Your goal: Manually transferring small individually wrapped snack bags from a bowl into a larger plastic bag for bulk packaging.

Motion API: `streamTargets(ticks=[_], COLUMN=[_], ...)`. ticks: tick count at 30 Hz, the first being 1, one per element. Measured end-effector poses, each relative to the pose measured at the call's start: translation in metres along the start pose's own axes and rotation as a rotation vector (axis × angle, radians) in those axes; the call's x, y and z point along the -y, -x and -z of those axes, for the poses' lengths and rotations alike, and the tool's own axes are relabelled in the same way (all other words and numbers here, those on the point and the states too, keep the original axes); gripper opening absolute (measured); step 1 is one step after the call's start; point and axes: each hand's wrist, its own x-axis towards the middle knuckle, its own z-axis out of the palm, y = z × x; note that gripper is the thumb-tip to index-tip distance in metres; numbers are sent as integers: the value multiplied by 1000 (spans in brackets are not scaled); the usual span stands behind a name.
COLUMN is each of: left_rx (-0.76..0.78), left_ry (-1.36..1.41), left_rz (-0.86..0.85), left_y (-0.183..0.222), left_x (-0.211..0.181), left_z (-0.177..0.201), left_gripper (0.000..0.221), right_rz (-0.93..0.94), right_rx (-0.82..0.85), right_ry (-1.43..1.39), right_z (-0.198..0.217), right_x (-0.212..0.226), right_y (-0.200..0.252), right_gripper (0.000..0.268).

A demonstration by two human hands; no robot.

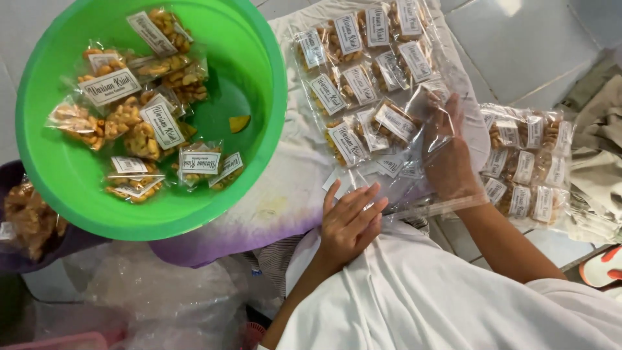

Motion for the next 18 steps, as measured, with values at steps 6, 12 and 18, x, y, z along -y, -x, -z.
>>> streamTargets(ticks=[6, 12, 18], left_rx=[-8, -11, -31], left_ry=[26, 8, -14], left_rz=[0, -7, -42], left_y=[-6, -3, -7], left_x=[-3, -3, -4], left_z=[0, -1, -2], left_gripper=[26, 28, 27], right_rz=[-74, 156, 191], right_rx=[131, 148, 114], right_ry=[-193, -89, -70], right_z=[77, 66, 74], right_x=[62, 55, 60], right_y=[14, 22, 21], right_gripper=[89, 81, 91])
